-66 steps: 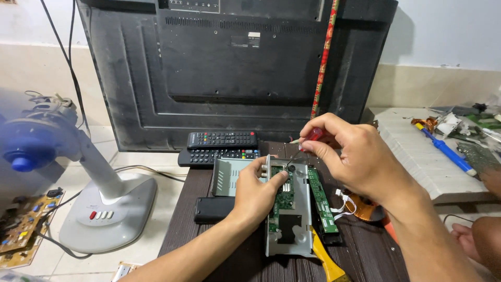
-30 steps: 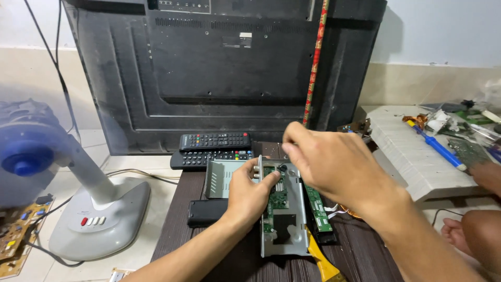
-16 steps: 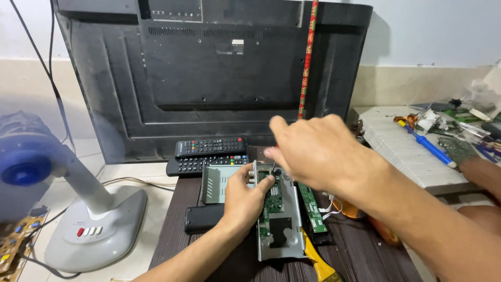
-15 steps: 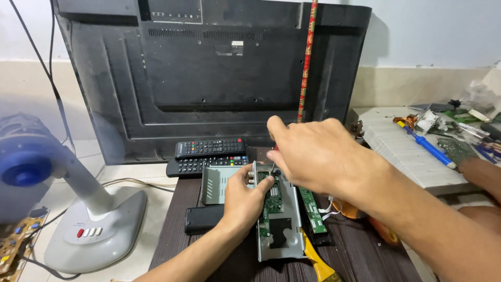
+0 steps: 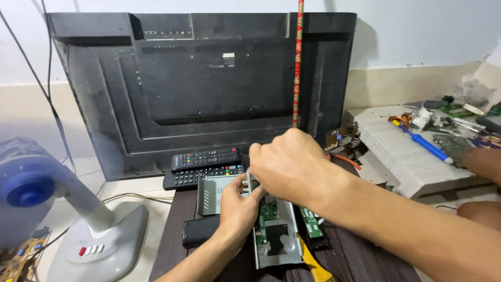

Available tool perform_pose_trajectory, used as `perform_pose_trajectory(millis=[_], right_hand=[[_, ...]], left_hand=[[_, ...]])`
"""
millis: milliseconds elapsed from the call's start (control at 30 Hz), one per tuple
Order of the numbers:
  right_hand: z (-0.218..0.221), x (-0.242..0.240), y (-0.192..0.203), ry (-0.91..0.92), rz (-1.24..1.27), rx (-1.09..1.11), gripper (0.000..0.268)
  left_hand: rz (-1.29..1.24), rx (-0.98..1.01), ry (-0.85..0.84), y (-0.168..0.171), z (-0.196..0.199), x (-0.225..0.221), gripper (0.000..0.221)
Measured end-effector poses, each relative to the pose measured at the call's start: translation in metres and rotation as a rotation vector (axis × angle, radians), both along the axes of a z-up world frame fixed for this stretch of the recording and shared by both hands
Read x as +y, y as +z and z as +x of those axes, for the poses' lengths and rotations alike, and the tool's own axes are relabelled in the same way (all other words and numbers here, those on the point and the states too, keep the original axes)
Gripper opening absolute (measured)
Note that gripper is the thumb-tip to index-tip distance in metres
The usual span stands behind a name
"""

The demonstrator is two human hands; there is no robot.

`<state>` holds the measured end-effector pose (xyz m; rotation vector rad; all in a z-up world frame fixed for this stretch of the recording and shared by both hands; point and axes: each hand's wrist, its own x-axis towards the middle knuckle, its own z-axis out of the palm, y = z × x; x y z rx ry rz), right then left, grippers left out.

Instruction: Disassembling and cleaning the internal components of a set-top box using a brush and screwdriver

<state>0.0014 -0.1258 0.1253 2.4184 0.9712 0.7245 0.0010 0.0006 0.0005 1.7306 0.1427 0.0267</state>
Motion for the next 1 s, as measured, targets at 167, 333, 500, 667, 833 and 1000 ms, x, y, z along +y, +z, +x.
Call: perform_pose_trajectory(millis=[167,333,500,667,833,1000], right_hand=[[-0.001,-0.005,0.023,-0.206,0.005,0.121,0.041],[-0.004,-0.007,0.020,-0.032,0.071,0.329,0.019],[0.000,0.007,0.019,-0.014,0.019,0.270,0.024],[0.009,0.020,0.016,-0.113,-0.023,0.328,0.015],[0.003,0.022,0.023,-0.188,-0.042,0.285,0.013],[0.013,0.001,0.026,-0.197,0.061,0.481,0.019]], left_hand=[[-0.091,0.017,-0.014,0.011,-0.007,-0.001,0.047],[-0.022,-0.010,-0.026,0.014,-0.011,-0.003,0.047],[0.055,-0.054,0.004,-0.004,0.000,-0.004,0.055],[0.062,-0.038,0.022,0.001,-0.002,-0.005,0.051],[0.072,-0.037,0.009,0.001,-0.004,-0.004,0.057],[-0.006,-0.059,-0.002,0.004,-0.007,-0.005,0.047]])
